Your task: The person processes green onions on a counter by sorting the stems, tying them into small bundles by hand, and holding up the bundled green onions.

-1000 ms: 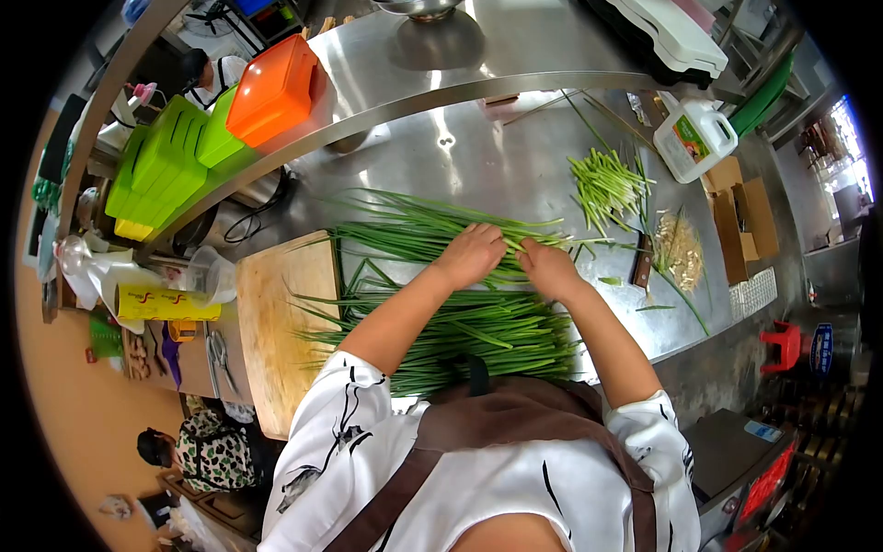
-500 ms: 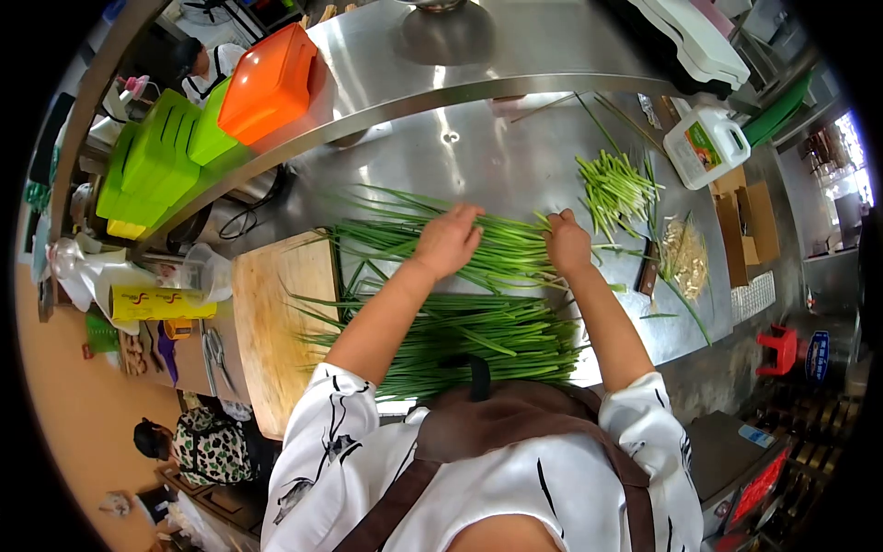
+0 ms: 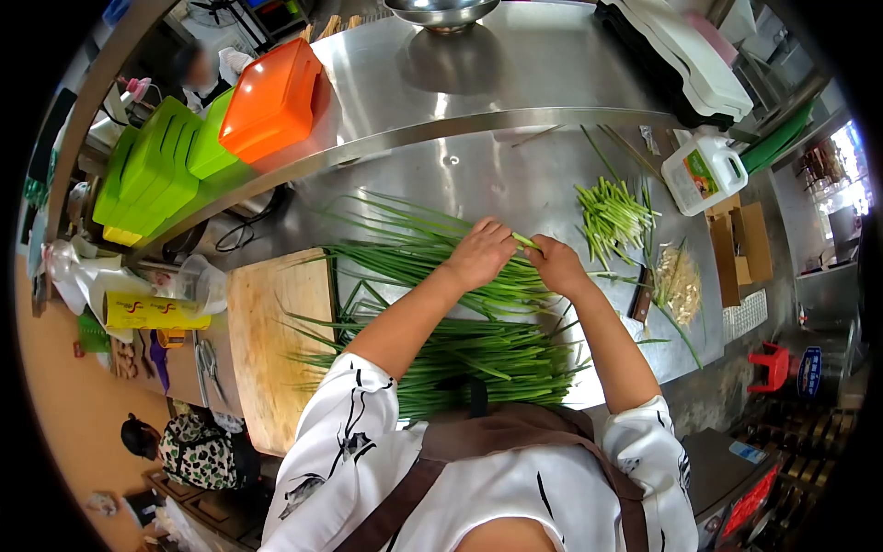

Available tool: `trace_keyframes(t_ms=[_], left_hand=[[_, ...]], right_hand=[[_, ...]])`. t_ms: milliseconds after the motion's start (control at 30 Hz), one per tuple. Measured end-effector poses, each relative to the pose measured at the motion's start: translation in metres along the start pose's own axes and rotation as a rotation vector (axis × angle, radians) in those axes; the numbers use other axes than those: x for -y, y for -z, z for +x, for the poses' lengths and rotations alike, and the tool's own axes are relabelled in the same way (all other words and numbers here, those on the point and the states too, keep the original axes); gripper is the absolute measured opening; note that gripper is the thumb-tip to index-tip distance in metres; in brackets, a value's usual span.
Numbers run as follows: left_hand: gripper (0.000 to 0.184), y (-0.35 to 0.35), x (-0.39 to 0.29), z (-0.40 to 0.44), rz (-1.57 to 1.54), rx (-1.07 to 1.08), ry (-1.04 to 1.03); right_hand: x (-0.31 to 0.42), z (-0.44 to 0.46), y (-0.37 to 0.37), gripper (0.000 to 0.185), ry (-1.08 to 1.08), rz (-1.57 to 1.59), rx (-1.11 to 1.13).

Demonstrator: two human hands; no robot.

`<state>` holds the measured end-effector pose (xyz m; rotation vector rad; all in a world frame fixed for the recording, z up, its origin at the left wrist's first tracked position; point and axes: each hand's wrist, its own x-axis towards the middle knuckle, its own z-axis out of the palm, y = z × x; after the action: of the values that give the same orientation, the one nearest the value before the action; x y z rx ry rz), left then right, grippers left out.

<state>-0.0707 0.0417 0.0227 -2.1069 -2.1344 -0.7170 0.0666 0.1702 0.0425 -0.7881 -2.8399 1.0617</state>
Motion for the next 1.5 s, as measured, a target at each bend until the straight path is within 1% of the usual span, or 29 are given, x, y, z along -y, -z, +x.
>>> trace_keyframes(t_ms=[67,133,167,233,267,333,367,433,467,533,567,633,700,767,833,867,933,967,1033,1067,1133,1167,1233,1267,1333,1367,1433,1467,1500], left_hand=[[0.005,0.001,0.001,-0.003,-0.014,0.063,-0.022],[0.007,0.002,-0.001,-0.001,-0.030,-0.012,-0.031],[0.007,0.002,-0.001,0.000,-0.031,-0.005,-0.028],[0.007,0.003,-0.004,0.004,0.089,-0.092,0.041],[0.007,0.002,-0.006,0.005,0.085,-0.087,0.042],[0.006,0.000,-0.007,0.007,0.046,-0.198,0.113],[0.006,0.000,-0.008,0.008,0.047,-0.199,0.113],[0.006,0.001,-0.010,0.010,-0.013,-0.186,0.212],[0.006,0.001,-0.011,0.012,-0.013,-0.188,0.213],[0.008,0.003,-0.012,0.016,-0.064,-0.112,0.331],[0.008,0.000,-0.009,0.016,-0.065,-0.112,0.331],[0.012,-0.005,0.001,0.019,-0.290,-0.145,0.831],[0.012,0.011,0.027,0.015,-0.223,-0.183,0.781],[0.013,0.020,0.030,0.014,-0.159,-0.212,0.735],[0.016,0.021,0.028,0.013,-0.302,0.002,0.507],[0.016,0.020,0.026,0.013,-0.295,-0.003,0.505],[0.018,0.010,0.017,0.008,-0.293,0.097,0.399],[0.018,0.007,0.017,0.006,-0.294,0.098,0.397],[0.024,0.000,0.017,0.002,-0.226,0.275,0.431],[0.024,-0.006,0.017,-0.003,-0.229,0.273,0.428],[0.029,-0.020,0.021,-0.013,-0.060,0.140,0.181],[0.029,-0.026,0.024,-0.016,-0.056,0.136,0.181],[0.031,-0.029,0.025,-0.018,-0.140,0.233,0.234],[0.031,-0.029,0.025,-0.020,-0.138,0.228,0.237],[0.030,-0.025,0.022,-0.022,-0.119,0.229,0.193],[0.030,-0.024,0.021,-0.021,-0.121,0.228,0.193],[0.025,-0.018,0.019,-0.018,-0.059,0.179,0.064],[0.025,-0.015,0.018,-0.016,-0.062,0.182,0.063],[0.021,-0.011,0.017,-0.014,-0.065,0.193,0.072]], right_hand=[[0.004,-0.002,-0.002,0.023,0.022,0.031,0.006],[0.008,0.000,-0.002,0.024,-0.045,0.006,0.066],[0.010,0.001,-0.006,0.024,-0.046,0.012,0.071],[0.013,-0.001,-0.015,0.021,-0.069,0.133,-0.091],[0.014,-0.001,-0.016,0.021,-0.075,0.134,-0.088],[0.018,0.002,-0.015,0.020,-0.085,0.291,-0.164],[0.020,0.003,-0.013,0.020,-0.084,0.291,-0.164],[0.026,0.003,-0.008,0.020,-0.066,0.338,-0.195],[0.025,0.005,-0.007,0.020,-0.064,0.337,-0.195],[0.023,0.010,-0.007,0.020,-0.075,0.352,-0.216],[0.021,0.010,-0.010,0.020,-0.075,0.351,-0.216],[0.019,0.010,-0.013,0.020,-0.031,0.506,-0.230],[0.016,0.001,-0.014,0.019,-0.059,0.490,-0.225],[0.009,-0.003,-0.018,0.018,-0.095,0.478,-0.214],[-0.010,0.003,-0.031,0.020,-0.046,-0.036,-0.210],[-0.016,0.007,-0.037,0.020,-0.039,-0.034,-0.215],[-0.021,0.009,-0.046,0.017,-0.069,-0.312,-0.082],[-0.025,0.012,-0.049,0.017,-0.071,-0.312,-0.083],[-0.028,0.015,-0.049,0.020,-0.010,-0.353,-0.032],[-0.031,0.017,-0.052,0.020,-0.013,-0.357,-0.034],[-0.031,0.023,-0.055,0.022,0.028,-0.451,-0.019],[-0.030,0.024,-0.052,0.022,0.032,-0.452,-0.022],[-0.013,0.016,-0.035,0.018,0.033,-0.448,0.108],[-0.012,0.014,-0.033,0.018,0.038,-0.452,0.108],[-0.012,0.008,-0.029,0.014,0.123,-0.403,-0.007],[-0.012,0.008,-0.027,0.014,0.122,-0.405,-0.006],[-0.009,0.006,-0.021,0.013,0.287,-0.421,-0.059],[-0.008,0.006,-0.020,0.013,0.283,-0.419,-0.058],[-0.007,0.008,-0.019,0.013,0.317,-0.422,-0.132]])
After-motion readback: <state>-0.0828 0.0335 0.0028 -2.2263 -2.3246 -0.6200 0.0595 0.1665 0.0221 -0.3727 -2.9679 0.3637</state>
